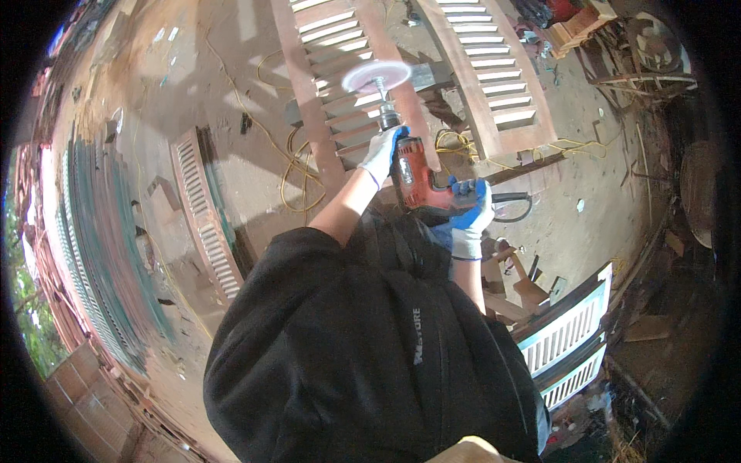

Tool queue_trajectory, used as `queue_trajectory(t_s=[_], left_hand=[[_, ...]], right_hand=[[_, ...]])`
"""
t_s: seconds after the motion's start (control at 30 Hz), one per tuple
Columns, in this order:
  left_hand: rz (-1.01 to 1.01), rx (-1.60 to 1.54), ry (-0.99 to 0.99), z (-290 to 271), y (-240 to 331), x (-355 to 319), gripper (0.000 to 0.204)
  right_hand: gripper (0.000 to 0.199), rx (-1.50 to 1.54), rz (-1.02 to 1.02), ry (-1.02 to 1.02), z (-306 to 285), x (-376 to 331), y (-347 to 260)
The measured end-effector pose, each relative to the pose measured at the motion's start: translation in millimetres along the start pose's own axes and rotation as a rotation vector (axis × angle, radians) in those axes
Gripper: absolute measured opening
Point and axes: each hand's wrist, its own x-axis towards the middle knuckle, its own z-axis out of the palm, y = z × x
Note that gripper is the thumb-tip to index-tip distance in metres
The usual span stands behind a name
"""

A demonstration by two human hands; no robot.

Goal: The person sands the surface of wooden louvered shutters using a handheld power sander. They move the sander across the slats and frame, then switch to a different power tool with a rotating pad to continue smoothing the wood. The shutters remain on a workbench throughout.

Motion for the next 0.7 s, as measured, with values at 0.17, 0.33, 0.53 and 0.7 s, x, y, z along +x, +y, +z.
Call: queue_trajectory(t_s=[0.17,0.33,0.53,0.7], left_hand=[[0.031,-0.161,0.050,-43.4,-16.3,-9.7,0.022],[-0.191,-0.212,-0.132,-54.3,-17.5,-10.0,0.021],[-0.187,-0.292,-0.224,-59.8,-15.1,-13.3,0.028],[-0.316,-0.381,-0.248,-62.7,-19.9,-7.3,0.028]], right_hand=[[0.018,0.010,0.098,-0.098,13.3,-16.1,12.1],[0.019,-0.188,0.012,0.038,21.4,-40.7,25.3],[0.020,-0.156,0.013,0.037,36.4,-46.0,23.8],[0.018,-0.306,-0.003,0.029,43.2,-42.3,20.9]])
